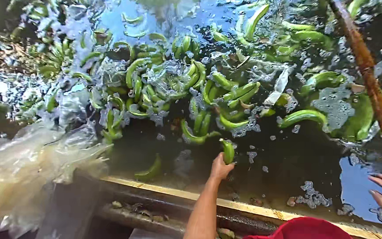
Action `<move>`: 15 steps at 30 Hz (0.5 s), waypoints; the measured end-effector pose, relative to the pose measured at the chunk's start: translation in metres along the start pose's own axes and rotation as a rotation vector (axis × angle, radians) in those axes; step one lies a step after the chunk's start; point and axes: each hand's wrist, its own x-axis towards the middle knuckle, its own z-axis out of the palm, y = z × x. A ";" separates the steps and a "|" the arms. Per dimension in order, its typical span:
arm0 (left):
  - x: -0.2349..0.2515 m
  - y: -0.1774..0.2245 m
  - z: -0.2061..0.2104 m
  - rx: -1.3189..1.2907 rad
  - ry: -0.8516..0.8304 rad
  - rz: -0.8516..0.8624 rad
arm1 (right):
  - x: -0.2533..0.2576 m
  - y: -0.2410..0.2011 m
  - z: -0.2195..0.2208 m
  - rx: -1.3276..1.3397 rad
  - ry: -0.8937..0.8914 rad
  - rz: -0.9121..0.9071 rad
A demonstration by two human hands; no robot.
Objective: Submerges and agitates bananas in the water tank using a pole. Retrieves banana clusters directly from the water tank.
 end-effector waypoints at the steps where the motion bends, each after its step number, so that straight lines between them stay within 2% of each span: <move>1: -0.003 -0.002 -0.014 -0.107 0.141 0.036 | 0.030 -0.005 0.011 0.014 0.024 -0.123; 3: 0.004 -0.006 -0.048 -0.318 0.401 0.005 | 0.093 -0.022 0.026 -0.014 0.046 -0.255; 6: 0.033 -0.014 -0.104 -0.612 0.578 -0.188 | 0.178 -0.049 0.038 -0.114 -0.029 -0.262; 8: 0.056 -0.026 -0.125 -0.752 0.548 -0.234 | 0.220 -0.068 0.039 -0.199 -0.149 -0.129; 10: 0.072 -0.036 -0.133 -0.774 0.450 -0.264 | 0.247 -0.085 0.039 -0.263 -0.291 0.042; 13: 0.083 -0.047 -0.129 -0.747 0.395 -0.315 | 0.261 -0.093 0.053 -0.351 -0.413 0.215; 15: 0.082 -0.059 -0.126 -0.721 0.376 -0.303 | 0.255 -0.096 0.065 -0.377 -0.473 0.250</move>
